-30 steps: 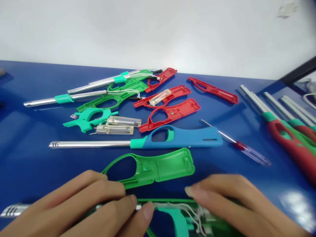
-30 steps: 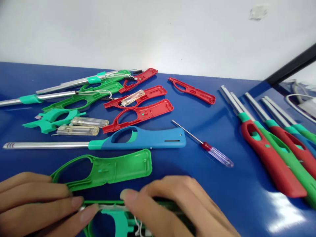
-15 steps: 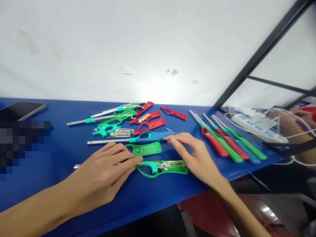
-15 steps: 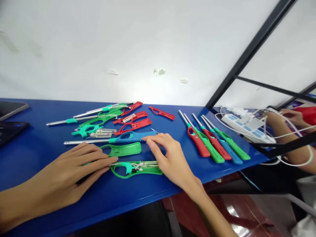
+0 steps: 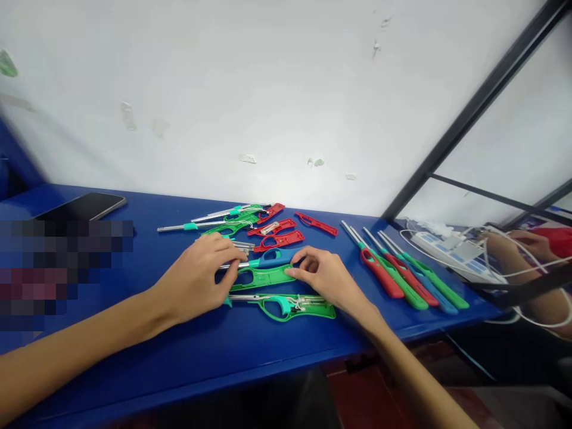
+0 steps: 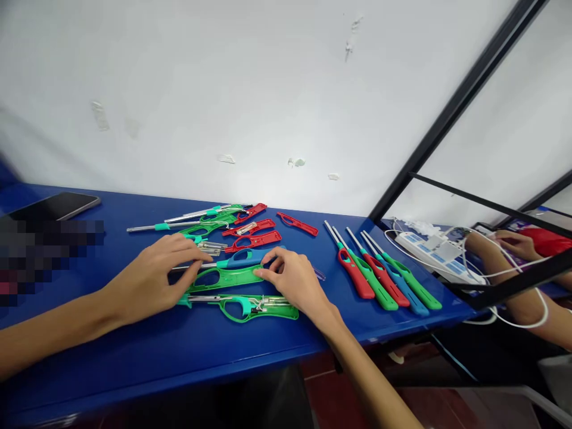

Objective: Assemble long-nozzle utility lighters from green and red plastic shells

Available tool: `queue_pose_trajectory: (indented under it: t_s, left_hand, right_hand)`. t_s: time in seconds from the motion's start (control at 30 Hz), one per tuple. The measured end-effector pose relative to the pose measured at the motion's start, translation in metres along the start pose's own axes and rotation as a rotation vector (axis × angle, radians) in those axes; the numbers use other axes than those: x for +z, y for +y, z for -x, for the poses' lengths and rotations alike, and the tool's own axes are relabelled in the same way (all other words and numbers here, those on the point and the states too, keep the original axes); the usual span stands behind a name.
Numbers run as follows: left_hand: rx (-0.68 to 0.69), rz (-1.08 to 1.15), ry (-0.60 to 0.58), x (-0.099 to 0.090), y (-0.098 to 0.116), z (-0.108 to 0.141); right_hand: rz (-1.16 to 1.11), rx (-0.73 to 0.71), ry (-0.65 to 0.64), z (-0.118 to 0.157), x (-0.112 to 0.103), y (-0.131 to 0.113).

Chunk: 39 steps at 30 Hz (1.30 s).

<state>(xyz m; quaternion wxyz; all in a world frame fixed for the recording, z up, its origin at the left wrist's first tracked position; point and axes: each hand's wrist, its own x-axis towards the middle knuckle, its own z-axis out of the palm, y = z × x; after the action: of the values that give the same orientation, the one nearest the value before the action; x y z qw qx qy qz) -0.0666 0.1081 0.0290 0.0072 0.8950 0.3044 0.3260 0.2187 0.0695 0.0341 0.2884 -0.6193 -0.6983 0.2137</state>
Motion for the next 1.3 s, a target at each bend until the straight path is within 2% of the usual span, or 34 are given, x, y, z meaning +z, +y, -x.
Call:
queue_pose_trajectory:
  t_s: [0.1, 0.2, 0.33, 0.5, 0.7, 0.87, 0.97, 1.1, 1.2, 1.3]
  left_hand:
    - [-0.041, -0.010, -0.085, -0.002, -0.007, -0.002]
    - [-0.056, -0.014, -0.145, -0.001, -0.005, 0.000]
    - [-0.039, -0.017, -0.151, 0.001, 0.001, 0.003]
    - [0.001, 0.008, -0.152, -0.001, 0.001, 0.001]
    - [0.019, 0.057, -0.112, 0.002, -0.002, -0.001]
    - [0.100, 0.088, -0.001, 0.003, 0.010, 0.003]
    - [0.196, 0.116, 0.028, -0.003, 0.018, 0.005]
    - [0.309, 0.139, 0.081, -0.006, 0.020, 0.009]
    - [0.309, 0.162, 0.098, -0.002, 0.016, 0.011]
    - [0.305, 0.139, 0.050, 0.001, 0.013, 0.014]
  right_hand:
    - [0.009, 0.005, -0.006, 0.001, 0.000, -0.001]
    - [0.036, -0.007, -0.014, 0.002, -0.001, -0.001]
    - [0.084, -0.047, -0.003, 0.002, 0.000, 0.003]
    - [0.112, -0.113, 0.104, 0.002, 0.000, 0.010]
    - [0.114, -0.205, 0.211, 0.013, -0.006, 0.007]
    - [0.151, -0.303, 0.364, 0.034, -0.014, 0.003]
    - [0.189, -0.365, 0.420, 0.047, -0.022, 0.004]
    - [0.219, -0.442, 0.387, 0.057, -0.032, 0.006]
    - [0.234, -0.474, 0.317, 0.061, -0.035, 0.007]
    - [0.166, -0.425, 0.278, 0.062, -0.034, 0.008]
